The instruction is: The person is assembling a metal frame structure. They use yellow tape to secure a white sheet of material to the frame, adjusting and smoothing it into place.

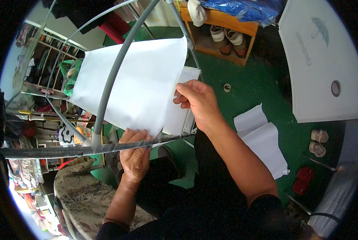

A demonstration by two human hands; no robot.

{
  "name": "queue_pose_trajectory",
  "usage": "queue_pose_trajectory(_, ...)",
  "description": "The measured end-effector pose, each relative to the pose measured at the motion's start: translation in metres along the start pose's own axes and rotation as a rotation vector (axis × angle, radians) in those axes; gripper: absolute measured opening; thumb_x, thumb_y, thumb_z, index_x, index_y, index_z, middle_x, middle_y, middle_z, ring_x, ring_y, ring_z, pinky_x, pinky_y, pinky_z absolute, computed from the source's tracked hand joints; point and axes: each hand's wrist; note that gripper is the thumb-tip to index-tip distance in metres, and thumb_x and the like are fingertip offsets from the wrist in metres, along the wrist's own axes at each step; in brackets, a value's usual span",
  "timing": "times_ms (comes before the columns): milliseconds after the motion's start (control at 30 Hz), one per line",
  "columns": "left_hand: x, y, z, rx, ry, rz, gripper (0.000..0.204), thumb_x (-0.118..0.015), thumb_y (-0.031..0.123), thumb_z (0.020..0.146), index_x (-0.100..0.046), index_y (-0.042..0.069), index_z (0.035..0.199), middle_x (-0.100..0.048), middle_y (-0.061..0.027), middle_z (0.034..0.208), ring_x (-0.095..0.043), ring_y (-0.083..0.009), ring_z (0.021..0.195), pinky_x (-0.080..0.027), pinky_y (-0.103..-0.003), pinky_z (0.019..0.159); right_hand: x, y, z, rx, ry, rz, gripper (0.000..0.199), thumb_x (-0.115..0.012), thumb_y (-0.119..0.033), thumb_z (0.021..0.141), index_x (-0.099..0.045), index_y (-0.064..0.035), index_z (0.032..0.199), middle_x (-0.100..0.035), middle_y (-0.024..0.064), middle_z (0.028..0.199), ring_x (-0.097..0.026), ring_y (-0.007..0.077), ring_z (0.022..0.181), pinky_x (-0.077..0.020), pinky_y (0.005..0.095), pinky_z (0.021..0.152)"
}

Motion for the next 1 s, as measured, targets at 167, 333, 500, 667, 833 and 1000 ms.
queue_pose_trajectory(167,0.005,0.014,-0.023,0.130,-0.027,0.063,0.049,-0.082,0.000,0.068,-0.072,0.008,0.116,-0.060,-0.0198,0.132,-0.056,-0.0405,0.121,-0.039,-0.059,0.106,0.001,0.000,0.001,0.001,0.019,-0.020,0.020,-0.073,-0.026,0.092,-0.068,-0.0066,0.090,-0.070,0.0035,0.087,-0.067,0.0140,0.078,-0.0487,0.0281,0.069)
queue_pose_trajectory(333,0.000,0.026,-0.024,0.243,0.035,-0.037,0.047,-0.085,0.001,0.065,-0.072,0.008,0.110,-0.054,-0.0252,0.135,-0.052,-0.0442,0.123,-0.043,-0.058,0.099,0.000,-0.005,0.000,-0.015,0.044,-0.034,0.013,-0.074,-0.019,0.092,-0.067,-0.0100,0.086,-0.069,0.0018,0.081,-0.066,0.0124,0.075,-0.0481,0.0259,0.068)
queue_pose_trajectory(500,0.001,0.025,-0.032,0.271,0.041,-0.047,0.052,-0.084,0.000,0.065,-0.071,0.009,0.114,-0.053,-0.0238,0.138,-0.051,-0.0439,0.124,-0.045,-0.054,0.098,-0.001,-0.005,-0.003,-0.049,0.012,-0.033,0.014,-0.074,-0.020,0.091,-0.067,-0.0102,0.086,-0.068,0.0014,0.080,-0.066,0.0126,0.076,-0.0470,0.0269,0.069)
queue_pose_trajectory(667,0.003,0.027,-0.031,0.277,0.028,-0.071,0.055,-0.084,-0.002,0.067,-0.071,0.011,0.118,-0.053,-0.0216,0.138,-0.050,-0.0452,0.126,-0.043,-0.056,0.101,0.000,-0.005,-0.002,-0.034,-0.028,0.003,0.014,-0.072,-0.021,0.093,-0.066,-0.0103,0.088,-0.069,0.0027,0.081,-0.066,0.0123,0.077,-0.0472,0.0271,0.071)
queue_pose_trajectory(833,0.015,0.030,-0.018,0.164,0.012,0.098,0.046,-0.078,-0.001,0.069,-0.071,0.009,0.113,-0.058,-0.0150,0.122,-0.055,-0.0401,0.115,-0.046,-0.051,0.096,-0.002,-0.006,-0.007,-0.021,0.022,0.018,0.012,-0.071,-0.018,0.093,-0.066,-0.0116,0.085,-0.070,0.0018,0.080,-0.065,0.0124,0.075,-0.0486,0.0272,0.069)
queue_pose_trajectory(1000,0.043,-0.005,0.035,0.077,0.141,-0.048,0.030,-0.063,-0.009,0.078,-0.069,-0.003,0.107,-0.069,-0.0183,0.098,-0.066,-0.0400,0.095,-0.053,-0.049,0.082,-0.003,-0.003,-0.004,-0.030,-0.016,0.002,0.015,-0.070,-0.020,0.095,-0.064,-0.0127,0.083,-0.071,0.0008,0.082,-0.066,0.0108,0.076,-0.0480,0.0265,0.069)
Point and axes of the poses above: each hand's wrist, its own z-axis towards the middle knuckle, its own x-axis out of the back of the hand, y = z × x
